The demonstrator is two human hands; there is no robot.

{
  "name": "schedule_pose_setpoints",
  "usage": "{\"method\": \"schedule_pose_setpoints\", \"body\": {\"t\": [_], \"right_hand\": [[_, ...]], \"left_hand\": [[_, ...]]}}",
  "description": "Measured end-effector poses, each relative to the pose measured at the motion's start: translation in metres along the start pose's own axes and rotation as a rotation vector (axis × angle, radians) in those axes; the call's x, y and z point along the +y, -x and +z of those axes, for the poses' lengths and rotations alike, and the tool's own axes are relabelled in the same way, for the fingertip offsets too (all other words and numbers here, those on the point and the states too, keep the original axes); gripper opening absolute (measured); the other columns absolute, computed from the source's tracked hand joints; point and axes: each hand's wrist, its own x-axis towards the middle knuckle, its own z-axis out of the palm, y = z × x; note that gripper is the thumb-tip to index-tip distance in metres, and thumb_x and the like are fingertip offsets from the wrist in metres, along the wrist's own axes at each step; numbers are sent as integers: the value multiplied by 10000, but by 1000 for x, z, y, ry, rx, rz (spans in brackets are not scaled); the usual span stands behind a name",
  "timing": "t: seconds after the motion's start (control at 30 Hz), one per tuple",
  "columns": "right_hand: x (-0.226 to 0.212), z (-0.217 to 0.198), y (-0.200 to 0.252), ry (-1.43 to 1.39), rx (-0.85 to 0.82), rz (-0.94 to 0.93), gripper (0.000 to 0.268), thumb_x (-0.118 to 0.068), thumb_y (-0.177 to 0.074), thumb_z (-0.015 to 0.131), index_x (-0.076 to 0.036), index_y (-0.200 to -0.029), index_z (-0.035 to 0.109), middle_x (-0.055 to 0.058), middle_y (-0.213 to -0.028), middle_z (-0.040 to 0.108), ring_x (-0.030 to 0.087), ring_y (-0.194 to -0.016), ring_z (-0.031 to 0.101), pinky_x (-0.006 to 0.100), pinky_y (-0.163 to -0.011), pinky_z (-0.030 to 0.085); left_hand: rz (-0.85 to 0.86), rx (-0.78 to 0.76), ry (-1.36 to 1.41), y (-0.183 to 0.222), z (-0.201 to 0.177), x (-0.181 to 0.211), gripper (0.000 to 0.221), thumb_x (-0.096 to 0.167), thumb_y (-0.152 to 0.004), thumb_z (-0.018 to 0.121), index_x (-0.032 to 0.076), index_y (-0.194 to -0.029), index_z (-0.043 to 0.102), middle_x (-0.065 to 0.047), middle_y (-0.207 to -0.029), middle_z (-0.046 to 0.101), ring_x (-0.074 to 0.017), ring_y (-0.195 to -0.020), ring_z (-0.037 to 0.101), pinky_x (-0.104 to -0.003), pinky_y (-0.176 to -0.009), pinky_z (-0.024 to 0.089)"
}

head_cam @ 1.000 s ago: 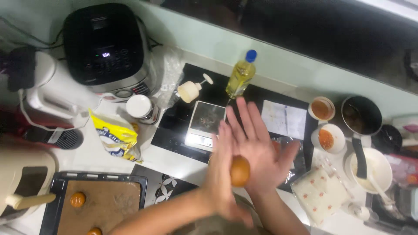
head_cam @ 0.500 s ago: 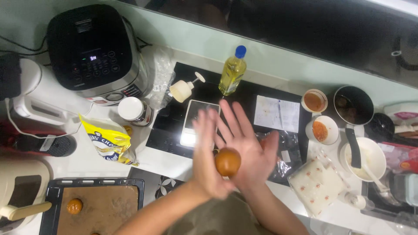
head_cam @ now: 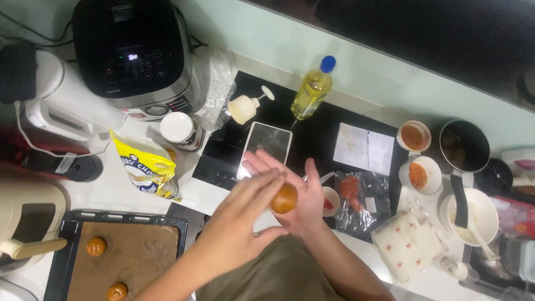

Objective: Shaping pastry dough using a mould, placing it on a tray, and cleaning the mould in a sink.

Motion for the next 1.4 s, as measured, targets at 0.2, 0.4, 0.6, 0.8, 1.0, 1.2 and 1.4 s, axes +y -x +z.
{"method": "schedule_pose_setpoints", "body": {"t": [0.2,0.4,0.6,0.8,1.0,1.2,1.4], "right_hand": [[10,-13,-17,209,6,297,878,-672,-1015,115,-18,-1508,430,253,-1493,501,370,-1365,504,528,-1141,390],[-6,-101,-138,1398,82,-27,647,-422,-931,614,-27,-1431,496,215,-1400,541,329,-1170,625,469,-967,529],[-25,-187,-282,2117,117,-386,852,-359,-820,814,81,-1442,432,349,-1328,454,511,-1138,561,496,-946,490],[-32,-182,-298,2209,155,-256,734,-290,-807,792,19,-1428,550,354,-1249,544,477,-1099,618,466,-988,529],[-47,-117,-239,1370,235,-58,459,-161,-873,674,116,-1236,630,252,-1172,671,323,-1001,719,476,-864,639],[-22,-43,-108,659,20,57,488,-186,-962,580,73,-1370,508,197,-1320,650,323,-1220,666,509,-1048,574],[11,-19,-12,634,208,227,581,-175,-913,600,-6,-1457,484,155,-1373,597,255,-1193,634,426,-937,549]], "left_hand": [[-230,173,-40,37,24,-35,663,53,-750,825,28,-1365,577,-154,-1330,635,-360,-1216,613,-398,-1011,500],[-699,517,753,80,28,-88,565,-44,-811,801,-22,-1339,602,-111,-1081,739,-136,-989,705,-278,-885,560],[-689,702,854,99,-3,-80,603,-80,-808,769,-5,-1367,557,-99,-1259,671,-140,-1095,698,-271,-925,578],[-814,604,444,96,-32,-56,597,-38,-779,792,76,-1333,602,-79,-1327,618,-135,-1112,730,-263,-812,649],[-627,625,315,79,-42,-52,583,-32,-744,815,62,-1292,639,-89,-1427,505,-154,-1043,739,-262,-781,649],[-357,491,84,38,-55,-27,637,11,-772,834,52,-1359,591,-124,-1295,631,-230,-1136,693,-289,-863,616],[-127,239,-282,19,-46,-18,680,82,-711,859,30,-1332,588,-111,-1222,650,-352,-1144,597,-438,-975,479]]}}
